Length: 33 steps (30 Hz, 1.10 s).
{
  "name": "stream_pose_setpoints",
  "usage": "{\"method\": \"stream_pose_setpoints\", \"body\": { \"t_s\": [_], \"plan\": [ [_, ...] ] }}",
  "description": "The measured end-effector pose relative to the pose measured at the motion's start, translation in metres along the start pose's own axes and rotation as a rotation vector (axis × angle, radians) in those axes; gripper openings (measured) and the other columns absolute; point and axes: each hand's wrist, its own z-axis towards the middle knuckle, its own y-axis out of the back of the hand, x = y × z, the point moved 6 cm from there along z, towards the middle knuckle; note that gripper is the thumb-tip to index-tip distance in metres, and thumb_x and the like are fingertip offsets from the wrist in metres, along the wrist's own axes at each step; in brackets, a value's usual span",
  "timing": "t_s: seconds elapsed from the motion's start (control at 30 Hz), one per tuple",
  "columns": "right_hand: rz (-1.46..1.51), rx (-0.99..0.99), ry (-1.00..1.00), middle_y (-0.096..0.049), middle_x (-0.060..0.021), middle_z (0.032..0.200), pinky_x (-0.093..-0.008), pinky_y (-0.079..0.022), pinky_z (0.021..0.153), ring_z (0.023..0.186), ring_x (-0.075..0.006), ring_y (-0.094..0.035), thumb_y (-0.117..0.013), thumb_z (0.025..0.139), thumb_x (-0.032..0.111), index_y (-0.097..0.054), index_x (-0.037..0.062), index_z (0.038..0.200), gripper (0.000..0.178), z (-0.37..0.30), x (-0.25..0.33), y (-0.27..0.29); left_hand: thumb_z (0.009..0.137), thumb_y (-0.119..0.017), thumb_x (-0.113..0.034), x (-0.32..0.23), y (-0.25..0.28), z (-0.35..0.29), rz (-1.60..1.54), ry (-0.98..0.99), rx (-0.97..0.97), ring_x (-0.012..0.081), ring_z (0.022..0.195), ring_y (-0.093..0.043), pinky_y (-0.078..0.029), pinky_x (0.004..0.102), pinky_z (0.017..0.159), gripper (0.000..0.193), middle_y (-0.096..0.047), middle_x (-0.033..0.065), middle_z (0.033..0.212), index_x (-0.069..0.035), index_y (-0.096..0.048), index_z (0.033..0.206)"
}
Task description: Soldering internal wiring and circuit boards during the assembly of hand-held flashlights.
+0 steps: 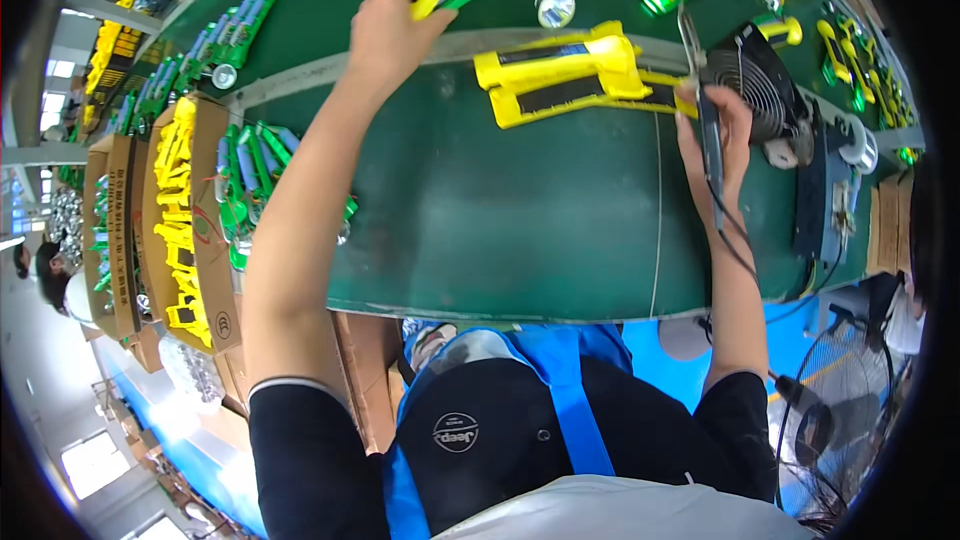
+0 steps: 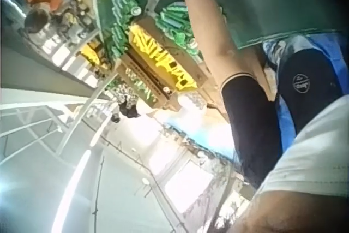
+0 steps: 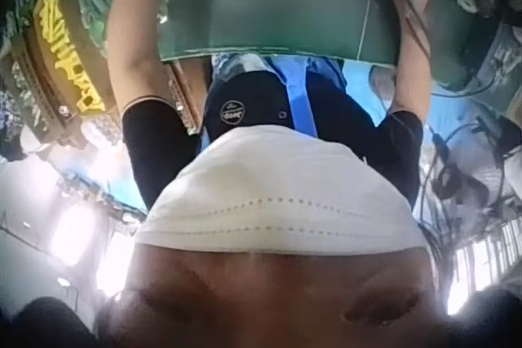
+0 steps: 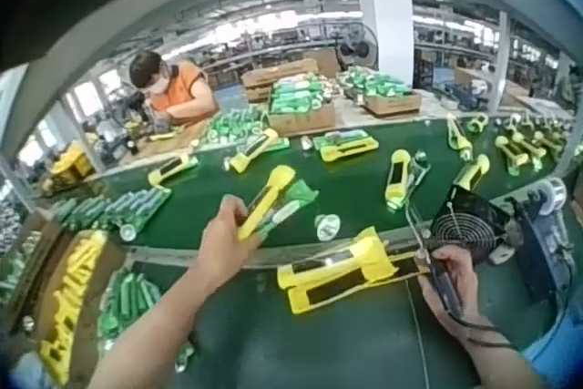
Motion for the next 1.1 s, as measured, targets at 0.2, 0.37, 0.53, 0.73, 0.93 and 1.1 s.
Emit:
{"method": "stream_pose_setpoints", "body": {
  "t_s": [0.2,0.37,0.53,0.73,0.93,1.1],
  "plan": [
    [-0.223,0.107,-0.028,-0.061,-0.0108,0.097,-0.029,-0.049,0.077,0.09,-0.0186,-0.062,-0.068,0.073,-0.005,-0.046,0.0063,0.109,0.043,-0.021,-0.02,0.009,0.074,-0.071,-0.031,0.054,-0.066,0.061,0.131,0.166,-0.008,0.0301,0.084,-0.062,-0.048,0.0377,0.074,0.046,-0.062,0.013,0.089,-0.008,-0.046,0.104],
    [0.002,0.182,-0.041,-0.055,-0.0182,0.105,-0.0362,-0.051,0.077,0.082,-0.0259,-0.062,-0.06,0.078,-0.008,-0.043,0.0098,0.113,0.043,-0.056,-0.026,0.026,0.083,-0.058,-0.043,0.131,-0.006,0.084,0.565,0.271,-0.073,0.0307,0.112,-0.049,-0.037,0.0518,0.091,0.049,-0.052,0.013,0.121,-0.007,-0.051,0.115],
    [-0.037,0.142,0.051,-0.058,-0.022,0.1,-0.0453,-0.043,0.089,0.088,-0.0318,-0.061,-0.053,0.091,0.027,-0.04,0.0089,0.117,0.035,-0.043,0.005,0.035,0.087,-0.05,-0.039,0.23,0.042,0.057,1.41,0.294,0.072,0.0308,0.125,-0.035,-0.021,0.0632,0.097,0.046,-0.044,0.0126,0.13,-0.015,-0.043,0.126],
    [0.02,0.171,0.069,-0.056,-0.0243,0.104,-0.0418,-0.045,0.084,0.086,-0.0308,-0.061,-0.051,0.091,0.033,-0.036,0.0094,0.12,0.04,-0.022,0.032,0.011,0.087,-0.047,-0.021,0.249,0.067,0.05,1.296,0.496,0.277,0.0315,0.125,-0.036,-0.02,0.0573,0.099,0.04,-0.047,0.0141,0.128,-0.016,-0.044,0.126],
    [0.002,0.217,0.031,-0.057,-0.024,0.1,-0.0409,-0.046,0.079,0.083,-0.0315,-0.061,-0.05,0.091,0.036,-0.037,0.0131,0.119,0.038,-0.038,0.055,0.023,0.078,-0.063,-0.021,0.272,0.084,0.046,1.093,0.604,0.206,0.0326,0.113,-0.05,-0.031,0.0543,0.093,0.043,-0.055,0.0143,0.116,-0.028,-0.045,0.116],
    [-0.032,0.166,-0.044,-0.057,-0.0244,0.097,-0.0419,-0.047,0.077,0.081,-0.0325,-0.061,-0.053,0.089,0.038,-0.038,0.012,0.116,0.04,-0.048,0.068,0.025,0.077,-0.06,-0.027,0.257,0.073,0.058,0.831,0.342,0.42,0.043,0.102,-0.055,-0.045,0.0526,0.083,0.056,-0.054,0.0259,0.112,-0.028,-0.036,0.127]
  ]
}}
